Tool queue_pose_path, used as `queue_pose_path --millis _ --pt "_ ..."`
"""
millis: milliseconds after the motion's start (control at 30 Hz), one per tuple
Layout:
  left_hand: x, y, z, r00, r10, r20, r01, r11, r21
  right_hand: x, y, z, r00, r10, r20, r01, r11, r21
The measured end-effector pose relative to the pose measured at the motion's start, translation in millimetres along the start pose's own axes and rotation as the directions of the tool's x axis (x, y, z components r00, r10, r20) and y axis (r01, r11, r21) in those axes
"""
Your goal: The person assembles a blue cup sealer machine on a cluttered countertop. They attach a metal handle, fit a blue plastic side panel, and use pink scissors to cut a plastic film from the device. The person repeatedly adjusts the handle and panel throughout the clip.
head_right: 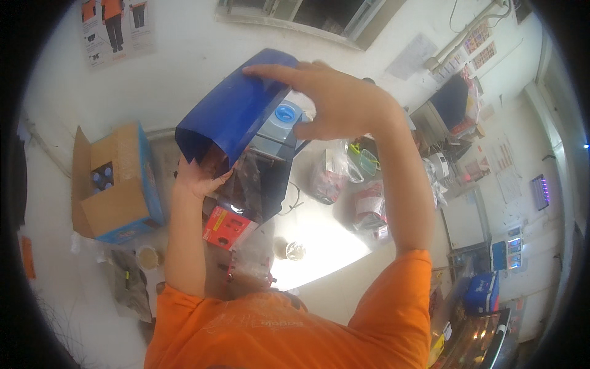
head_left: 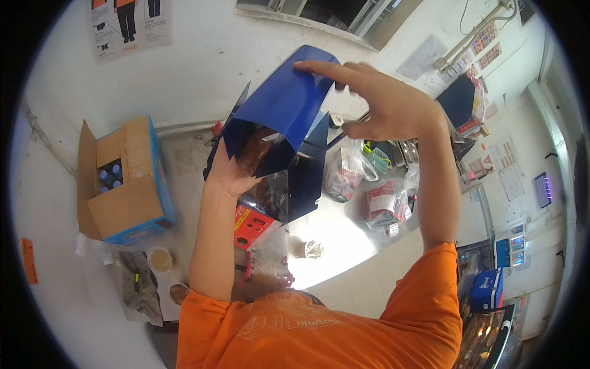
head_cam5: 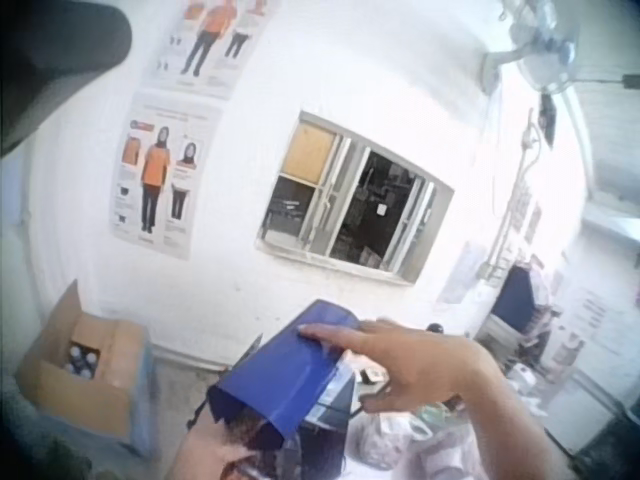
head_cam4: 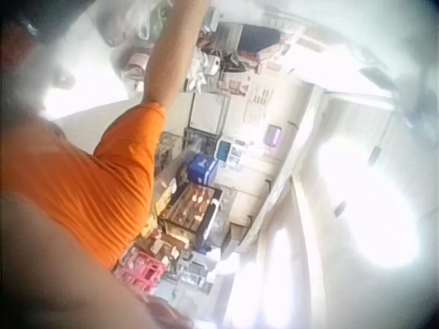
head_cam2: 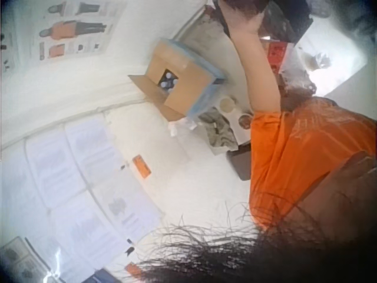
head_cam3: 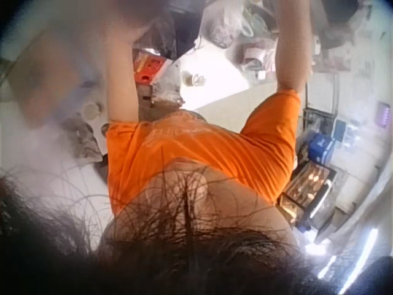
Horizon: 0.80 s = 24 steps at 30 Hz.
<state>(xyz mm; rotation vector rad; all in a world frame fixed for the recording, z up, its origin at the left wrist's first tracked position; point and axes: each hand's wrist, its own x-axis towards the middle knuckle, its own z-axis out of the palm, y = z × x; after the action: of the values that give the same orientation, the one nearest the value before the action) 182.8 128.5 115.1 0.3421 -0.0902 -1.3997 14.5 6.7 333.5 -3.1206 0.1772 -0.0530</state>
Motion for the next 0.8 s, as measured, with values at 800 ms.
queue_pose_path --millis 800 --pt "-55 -71 -43 0.909 0.074 0.41 -0.358 0.643 0.677 -53 -58 91 0.978 0.158 -0.133 0.008 0.614 0.789"
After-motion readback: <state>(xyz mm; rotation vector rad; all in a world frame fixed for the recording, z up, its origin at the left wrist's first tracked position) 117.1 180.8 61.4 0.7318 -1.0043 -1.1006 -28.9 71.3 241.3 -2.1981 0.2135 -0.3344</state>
